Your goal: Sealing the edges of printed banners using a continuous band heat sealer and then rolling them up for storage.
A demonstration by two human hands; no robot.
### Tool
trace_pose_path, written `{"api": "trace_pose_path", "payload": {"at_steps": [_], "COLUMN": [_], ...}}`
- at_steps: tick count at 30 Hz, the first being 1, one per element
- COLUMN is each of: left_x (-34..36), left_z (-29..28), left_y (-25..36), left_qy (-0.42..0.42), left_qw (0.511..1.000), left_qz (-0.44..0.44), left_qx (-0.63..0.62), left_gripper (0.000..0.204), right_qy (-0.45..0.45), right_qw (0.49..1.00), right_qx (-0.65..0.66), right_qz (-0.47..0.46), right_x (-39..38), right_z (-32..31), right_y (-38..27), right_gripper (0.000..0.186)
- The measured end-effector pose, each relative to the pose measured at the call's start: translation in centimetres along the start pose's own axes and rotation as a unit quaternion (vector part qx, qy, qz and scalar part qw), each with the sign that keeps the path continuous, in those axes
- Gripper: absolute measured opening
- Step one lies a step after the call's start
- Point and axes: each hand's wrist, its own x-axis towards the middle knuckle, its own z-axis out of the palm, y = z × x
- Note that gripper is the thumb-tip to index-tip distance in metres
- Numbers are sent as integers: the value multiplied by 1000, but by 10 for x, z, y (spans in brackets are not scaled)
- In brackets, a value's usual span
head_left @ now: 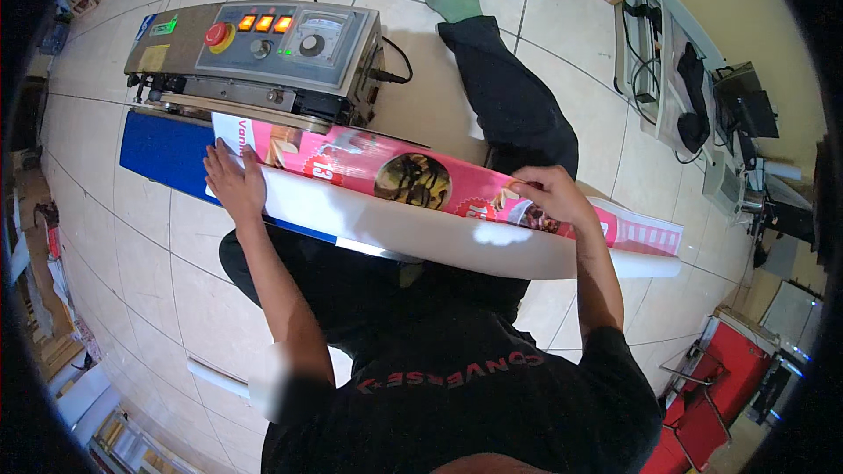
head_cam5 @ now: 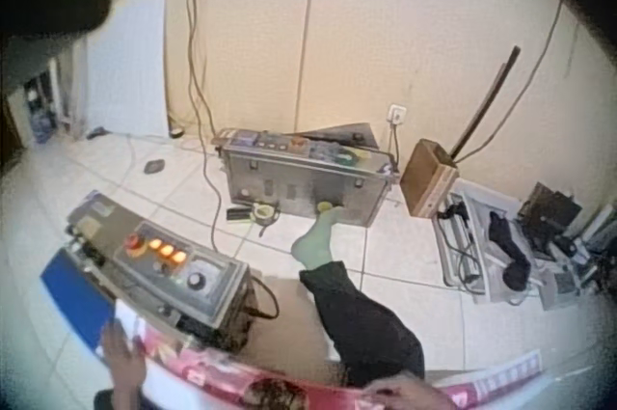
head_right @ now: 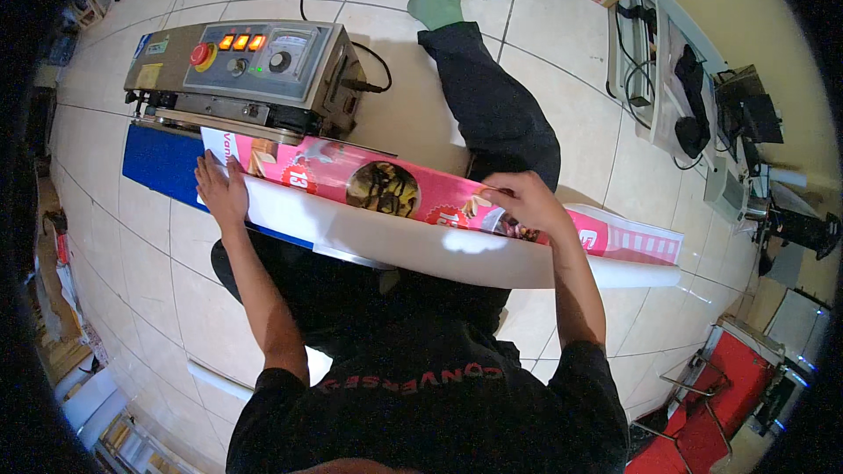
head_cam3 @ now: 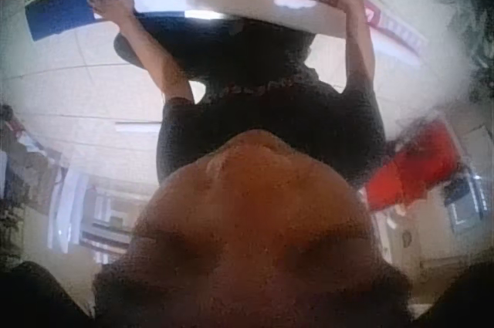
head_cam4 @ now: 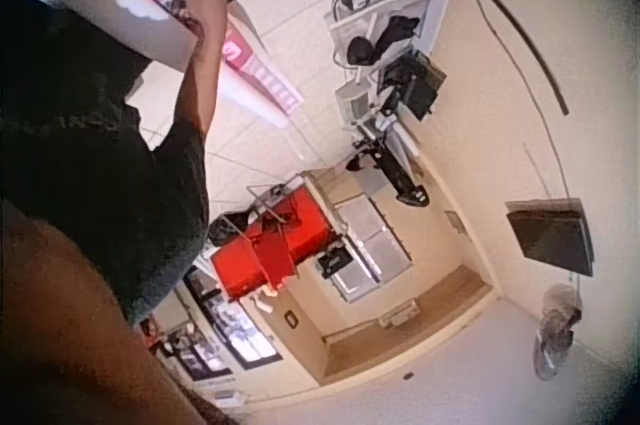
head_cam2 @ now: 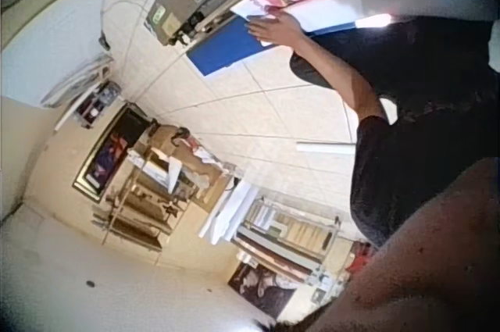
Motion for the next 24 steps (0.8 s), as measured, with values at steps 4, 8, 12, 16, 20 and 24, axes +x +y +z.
{"api": "trace_pose_path", "payload": {"at_steps": [4,8,12,16,20,24], "left_x": [9,15,19,22,21,17], "left_z": [0,-1,4,13,-4,-6], "left_y": [-9,-17,-20,-29,-26,-20], "left_qy": [-6,-9,-1,12,20,29], "left_qw": [1000,1000,1000,999,999,999], "left_qz": [7,10,17,42,24,18], "left_qx": [0,-1,5,11,20,16], "left_gripper": [67,67,63,59,61,62], "right_qy": [69,83,57,36,13,88], "right_qw": [997,990,981,994,996,993], "right_qx": [-19,-10,34,-27,-84,-78], "right_qz": [26,118,183,102,-8,28], "right_x": [-51,-69,-59,-56,-51,-56], "right_z": [-25,-37,-43,-50,-53,-49], "right_y": [39,57,51,76,96,108], "right_gripper": [17,17,17,21,26,37]}}
